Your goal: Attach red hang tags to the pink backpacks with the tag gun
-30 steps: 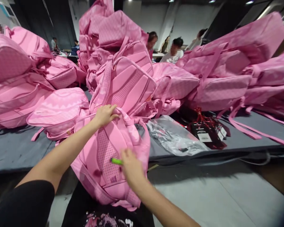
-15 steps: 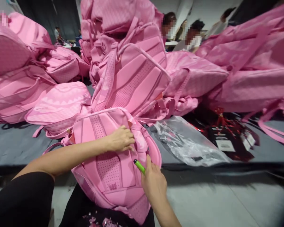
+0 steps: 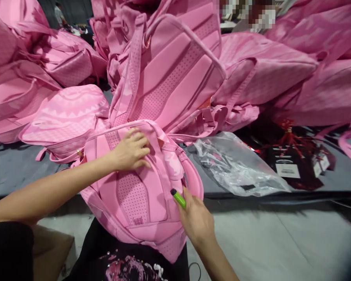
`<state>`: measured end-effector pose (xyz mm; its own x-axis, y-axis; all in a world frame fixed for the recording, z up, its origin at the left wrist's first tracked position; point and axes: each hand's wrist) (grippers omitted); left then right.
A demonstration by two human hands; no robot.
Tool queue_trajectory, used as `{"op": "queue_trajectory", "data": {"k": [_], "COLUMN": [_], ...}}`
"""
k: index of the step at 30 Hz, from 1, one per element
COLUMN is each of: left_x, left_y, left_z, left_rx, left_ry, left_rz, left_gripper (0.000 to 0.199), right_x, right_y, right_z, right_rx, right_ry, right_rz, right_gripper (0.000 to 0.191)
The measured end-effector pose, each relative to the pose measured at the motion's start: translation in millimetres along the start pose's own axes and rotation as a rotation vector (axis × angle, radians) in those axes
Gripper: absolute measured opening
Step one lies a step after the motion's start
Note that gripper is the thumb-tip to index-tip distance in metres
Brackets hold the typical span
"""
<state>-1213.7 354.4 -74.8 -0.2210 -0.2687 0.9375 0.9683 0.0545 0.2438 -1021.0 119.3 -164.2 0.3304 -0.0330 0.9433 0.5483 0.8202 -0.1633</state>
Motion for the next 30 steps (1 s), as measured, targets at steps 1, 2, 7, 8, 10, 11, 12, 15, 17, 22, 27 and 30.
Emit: {"op": "queue_trajectory", "data": {"k": [1, 2, 7, 8, 10, 11, 12, 15, 17, 22, 27, 30], "left_x": [-2.6, -5.1, -11.8, -12.1, -11.5, -10.5, -9.0, -1.6, 3.7, 2.5, -16.2, -23.7], "left_y": [0, 0, 7, 8, 8, 6, 4, -6, -13, -12, -6, -10], "left_z": [-9, -17, -35, -36, -34, -30, -24, 1, 16, -5, -44, -49], "left_rx": [-0.018, -0.022, 0.012, 0.002, -0.009, -0.016, -0.024, -0.071, -0.061, 0.004, 0.096, 0.089], "left_ry": [-0.036, -0.07, -0.108, -0.113, -0.125, -0.128, -0.127, -0.077, -0.006, 0.056, -0.044, -0.086], "left_rz": [0.003, 0.004, -0.003, -0.004, -0.006, -0.004, -0.001, 0.028, 0.022, -0.057, -0.122, -0.194], "left_gripper": [0.036, 0.036, 0.031, 0.03, 0.027, 0.026, 0.026, 0.028, 0.033, 0.031, 0.014, 0.007], "right_x": [7, 16, 55, 57, 49, 41, 29, -7, -22, -19, -11, -12], "right_y": [0, -2, -23, -23, -15, -7, 4, 34, 43, 35, 36, 38], "right_z": [-1, -2, 16, 26, 50, 60, 69, 74, 66, 56, 66, 66], "right_rx": [-0.014, -0.024, 0.054, 0.102, 0.2, 0.236, 0.256, 0.227, 0.191, 0.114, 0.025, -0.024], "right_ry": [0.041, 0.086, 0.502, 0.647, 0.94, 1.051, 1.127, 1.144, 1.13, 1.253, 1.398, 1.39], "right_rz": [0.005, -0.002, -0.026, 0.003, 0.083, 0.113, 0.123, 0.042, 0.008, -0.047, -0.109, -0.098], "right_gripper": [0.051, 0.055, 0.059, 0.055, 0.05, 0.049, 0.049, 0.042, 0.038, 0.029, 0.028, 0.028]}}
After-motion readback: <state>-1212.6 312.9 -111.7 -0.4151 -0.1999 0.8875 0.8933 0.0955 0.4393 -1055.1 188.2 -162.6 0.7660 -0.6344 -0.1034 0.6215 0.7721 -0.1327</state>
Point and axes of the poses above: each hand's wrist, its own y-axis towards the middle knuckle, its own x-axis out of the back of the hand, z = x × y, and after that the axes turned 10 degrees about -x, right-handed
